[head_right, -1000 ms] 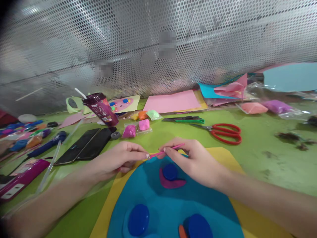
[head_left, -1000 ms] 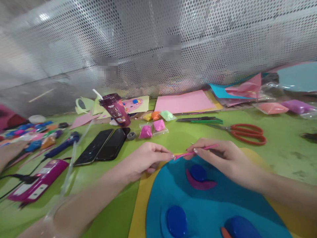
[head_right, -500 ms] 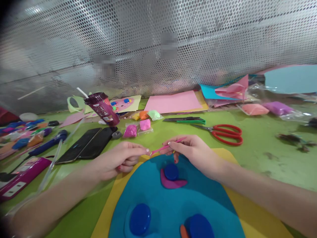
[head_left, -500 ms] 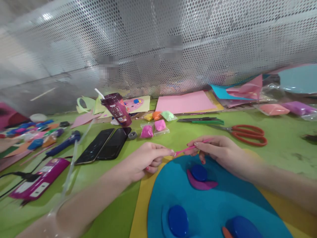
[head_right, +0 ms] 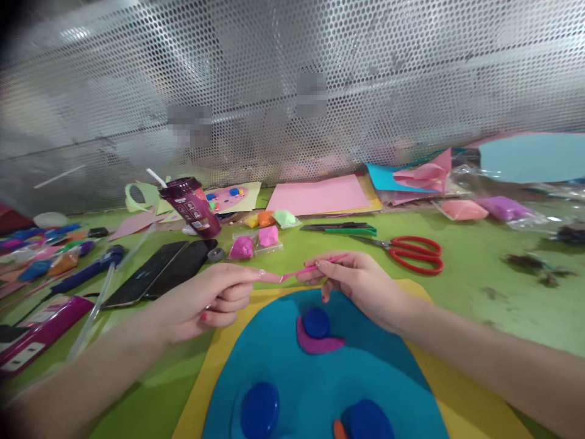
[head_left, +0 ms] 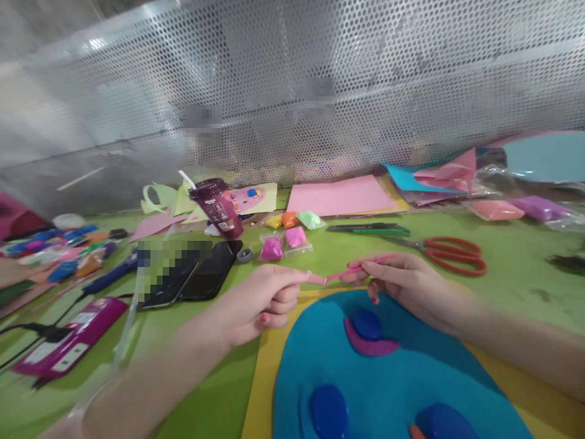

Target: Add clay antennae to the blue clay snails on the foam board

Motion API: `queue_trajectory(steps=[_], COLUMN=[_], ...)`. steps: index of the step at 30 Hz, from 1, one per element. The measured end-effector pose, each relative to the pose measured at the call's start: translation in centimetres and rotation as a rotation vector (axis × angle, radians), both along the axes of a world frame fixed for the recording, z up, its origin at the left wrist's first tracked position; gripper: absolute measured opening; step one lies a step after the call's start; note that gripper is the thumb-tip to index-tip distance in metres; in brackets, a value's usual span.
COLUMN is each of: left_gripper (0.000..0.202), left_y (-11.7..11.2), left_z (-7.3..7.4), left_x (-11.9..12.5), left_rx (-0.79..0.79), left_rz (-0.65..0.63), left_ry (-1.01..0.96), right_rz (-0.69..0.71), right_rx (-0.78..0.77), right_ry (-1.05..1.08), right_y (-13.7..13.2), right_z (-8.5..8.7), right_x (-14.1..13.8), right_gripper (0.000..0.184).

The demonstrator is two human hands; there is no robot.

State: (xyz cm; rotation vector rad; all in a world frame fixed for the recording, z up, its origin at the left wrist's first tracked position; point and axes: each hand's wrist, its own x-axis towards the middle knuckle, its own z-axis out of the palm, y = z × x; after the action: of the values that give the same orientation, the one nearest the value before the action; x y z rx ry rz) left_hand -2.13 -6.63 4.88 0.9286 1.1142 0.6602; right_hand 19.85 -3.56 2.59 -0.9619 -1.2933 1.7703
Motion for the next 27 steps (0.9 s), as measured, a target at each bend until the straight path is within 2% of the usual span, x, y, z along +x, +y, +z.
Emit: queue_trajectory(steps=[8, 11, 14, 18, 21, 27], left_gripper=[0.024, 0.027, 0.03, 0.031, 0.031, 0.034], left_y=[-0.1, -0.3, -1.0, -1.8, -2.1, -1.9], left_z=[0.1, 0.1, -0.1, -1.2, -2.1, -2.4], left_x=[0.0, 0.2, 0.9, 1.8, 2.0, 1.9], left_rx=[0.119, 0.284, 0.56, 0.774, 0.834, 0.801], left_rz=[-0.012, -0.039, -0.113, -0.266, -0.32, -0.365], left_ry=[0.098, 0.365, 0.692, 0.891, 0.949, 0.927], right_rz=[0.004, -0.028, -0.077, -0.021, 0.008, -0.014], right_rx=[-0.02, 0.008, 0.016, 0.098, 0.136, 0.155], right_ry=[0.078, 0.03, -0.062, -0.168, -0.195, -0.292], right_y=[0.7, 0.9, 1.0, 1.2, 1.2, 1.0], right_z=[-0.5, -0.5, -0.6, -0.7, -0.8, -0.3], right_x=[0.4, 0.8, 1.2, 1.5, 1.6, 1.2], right_gripper=[0.015, 0.014, 0.014, 0.017, 0.017, 0.02])
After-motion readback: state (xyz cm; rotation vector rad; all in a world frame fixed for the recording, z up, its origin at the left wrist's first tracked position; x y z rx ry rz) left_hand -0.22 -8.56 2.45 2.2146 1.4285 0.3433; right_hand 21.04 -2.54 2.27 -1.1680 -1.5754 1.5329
